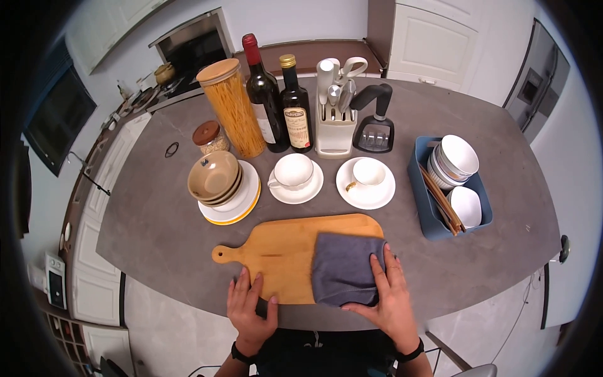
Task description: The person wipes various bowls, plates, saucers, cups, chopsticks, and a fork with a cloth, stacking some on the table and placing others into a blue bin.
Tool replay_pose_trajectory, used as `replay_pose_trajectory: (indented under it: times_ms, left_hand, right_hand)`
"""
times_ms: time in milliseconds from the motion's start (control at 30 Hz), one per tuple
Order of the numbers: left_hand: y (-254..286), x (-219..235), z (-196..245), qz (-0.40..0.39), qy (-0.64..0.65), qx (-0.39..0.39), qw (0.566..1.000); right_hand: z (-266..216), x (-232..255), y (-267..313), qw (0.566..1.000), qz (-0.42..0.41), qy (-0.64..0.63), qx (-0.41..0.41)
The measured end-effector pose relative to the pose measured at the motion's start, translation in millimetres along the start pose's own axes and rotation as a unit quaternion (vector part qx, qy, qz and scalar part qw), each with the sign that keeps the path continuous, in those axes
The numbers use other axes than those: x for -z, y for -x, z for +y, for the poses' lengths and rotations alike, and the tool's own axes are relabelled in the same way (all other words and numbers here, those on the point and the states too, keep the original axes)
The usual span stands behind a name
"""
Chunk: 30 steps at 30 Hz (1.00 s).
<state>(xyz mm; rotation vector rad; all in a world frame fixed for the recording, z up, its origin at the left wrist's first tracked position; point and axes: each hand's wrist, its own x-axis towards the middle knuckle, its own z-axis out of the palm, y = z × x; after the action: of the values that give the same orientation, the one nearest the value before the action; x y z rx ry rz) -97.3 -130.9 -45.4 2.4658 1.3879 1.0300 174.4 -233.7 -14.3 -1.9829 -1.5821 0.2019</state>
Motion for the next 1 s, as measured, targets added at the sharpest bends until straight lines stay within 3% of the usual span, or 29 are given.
replay_pose_trajectory:
  times_ms: [200, 400, 733, 933, 967, 1000]
  left_hand:
    - [-2.0, 0.4, 4.7, 0.015, -0.004, 0.015, 1.0]
    - [-3.5, 0.0, 6.8, 0.018, -0.009, 0.021, 1.0]
    - [-11.8, 6.7, 14.5, 0.024, -0.001, 0.02, 1.0]
    - [-23.4, 16.1, 38.8, -0.093, 0.067, -0.023, 0.993]
    - [-26.5, 12.7, 43.8, -0.094, 0.069, -0.024, 0.993]
    - [-30.3, 8.5, 49.5, -0.104, 0.163, -0.002, 0.981]
  right_hand:
    - [-7.4, 6.3, -1.6, 0.999, -0.012, 0.031, 0.036]
    - [-5.7, 7.1, -5.9, 0.995, -0.078, 0.033, 0.062]
    - [4.5, 20.5, -20.4, 0.994, -0.065, -0.023, 0.086]
    - [-8.9, 33.8, -37.9, 0.992, -0.082, -0.002, 0.096]
    - [-6.7, 31.7, -41.7, 0.996, -0.055, 0.003, 0.065]
    - [-4.9, 30.9, -45.8, 0.999, -0.025, 0.008, 0.033]
